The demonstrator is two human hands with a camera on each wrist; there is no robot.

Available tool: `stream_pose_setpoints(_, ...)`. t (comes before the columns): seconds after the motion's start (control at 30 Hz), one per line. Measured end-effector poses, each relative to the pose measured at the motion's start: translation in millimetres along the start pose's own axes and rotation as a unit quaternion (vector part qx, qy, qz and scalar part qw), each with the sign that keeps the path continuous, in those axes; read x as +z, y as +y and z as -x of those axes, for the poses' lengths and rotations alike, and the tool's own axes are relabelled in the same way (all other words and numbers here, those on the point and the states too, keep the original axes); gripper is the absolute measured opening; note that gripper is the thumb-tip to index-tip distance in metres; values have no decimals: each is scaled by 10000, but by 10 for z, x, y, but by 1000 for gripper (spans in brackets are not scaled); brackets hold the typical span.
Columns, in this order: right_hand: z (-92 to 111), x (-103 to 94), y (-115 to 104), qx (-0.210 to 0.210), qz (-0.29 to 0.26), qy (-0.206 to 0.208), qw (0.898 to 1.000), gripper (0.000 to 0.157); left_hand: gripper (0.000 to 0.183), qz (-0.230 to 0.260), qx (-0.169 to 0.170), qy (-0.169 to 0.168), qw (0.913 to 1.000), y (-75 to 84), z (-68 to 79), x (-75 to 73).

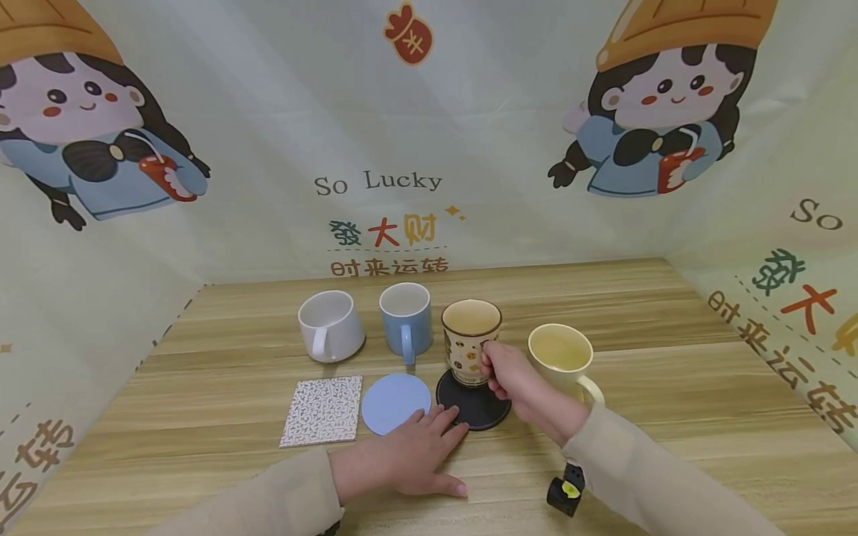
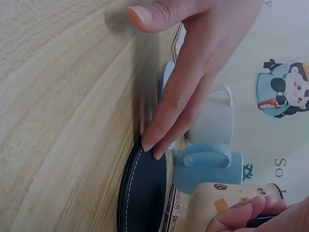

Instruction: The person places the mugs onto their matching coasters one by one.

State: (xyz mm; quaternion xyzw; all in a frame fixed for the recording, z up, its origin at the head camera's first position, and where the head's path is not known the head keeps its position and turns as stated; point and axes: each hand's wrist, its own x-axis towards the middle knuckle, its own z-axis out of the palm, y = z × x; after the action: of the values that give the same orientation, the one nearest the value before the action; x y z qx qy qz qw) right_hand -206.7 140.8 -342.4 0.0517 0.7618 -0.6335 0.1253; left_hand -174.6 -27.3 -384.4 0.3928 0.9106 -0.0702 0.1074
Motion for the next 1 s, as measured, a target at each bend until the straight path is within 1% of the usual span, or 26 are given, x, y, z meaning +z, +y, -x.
stream_pose_setpoints(0.47,74,-47,49,-92,35,-224,9997,27,82,49,-32,-84,9999,3,6,-5)
stream_pose_setpoints(0.6,84,-52,56,-57,46,-246,9997,28,82,77,-21,-94,9999,0,4,2)
stream_pose_setpoints(1.0,119,-58,81,-154,139,-271,9994,29,82,117,-54,-107,9999,5,-4,11)
